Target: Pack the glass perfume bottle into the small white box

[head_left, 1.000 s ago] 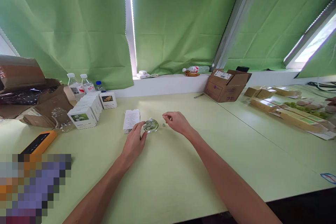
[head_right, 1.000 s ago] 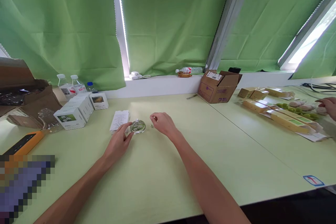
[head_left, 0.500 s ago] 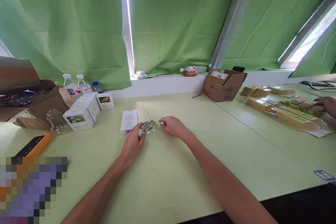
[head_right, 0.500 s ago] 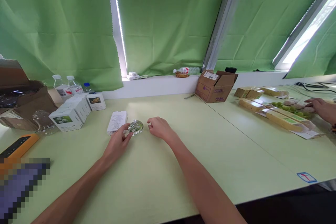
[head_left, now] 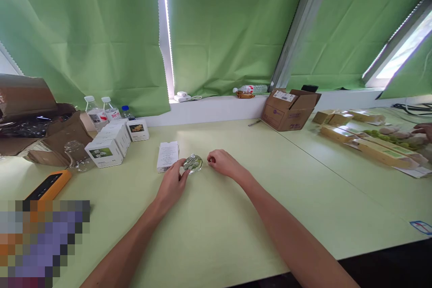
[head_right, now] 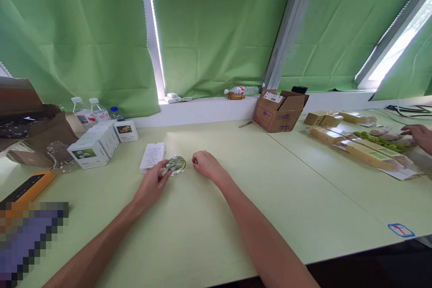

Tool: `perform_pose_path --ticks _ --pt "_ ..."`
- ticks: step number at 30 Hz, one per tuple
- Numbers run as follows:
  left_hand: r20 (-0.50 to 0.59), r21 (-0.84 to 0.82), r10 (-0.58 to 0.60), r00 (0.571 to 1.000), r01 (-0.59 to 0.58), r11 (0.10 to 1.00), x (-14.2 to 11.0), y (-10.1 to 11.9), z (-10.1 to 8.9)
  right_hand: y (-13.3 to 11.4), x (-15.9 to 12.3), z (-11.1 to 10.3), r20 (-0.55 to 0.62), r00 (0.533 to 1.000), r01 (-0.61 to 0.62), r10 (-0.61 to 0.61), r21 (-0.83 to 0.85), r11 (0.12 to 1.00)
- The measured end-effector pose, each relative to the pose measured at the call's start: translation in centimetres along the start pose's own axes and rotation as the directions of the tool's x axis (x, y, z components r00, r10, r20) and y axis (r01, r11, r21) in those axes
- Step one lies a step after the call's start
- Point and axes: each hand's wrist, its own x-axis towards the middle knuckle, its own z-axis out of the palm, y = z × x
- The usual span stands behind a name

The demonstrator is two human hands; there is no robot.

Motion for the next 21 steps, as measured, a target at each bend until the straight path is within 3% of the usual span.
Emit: perform_pose_path --ticks 8,11,15,21 --pt "0.020 -0.020 0.007 1.000 -0.007 1.000 0.0 0.2 -0.2 -1.0 -0.1 -0.6 -0.113 0.993 0.038 -0.029 0.081 0.996" --pt "0.018 -0.028 -0.001 1.000 0.002 1.000 0.0 0.2 -0.1 -1.4 0.0 -0.8 -0.185 0.982 0.074 -0.036 0.203 0.976" --pt "0.027 -0.031 0.005 1.000 -0.004 1.000 0.0 0.2 -0.1 -1.9 0.0 -0.8 -0.284 0.959 0.133 0.008 0.474 0.871" --pt "0.052 -0.021 0.003 0.999 -0.002 1.000 -0.1 0.3 -0.1 -3.2 -0.4 -1.2 -0.259 0.966 0.163 0.016 0.654 0.739"
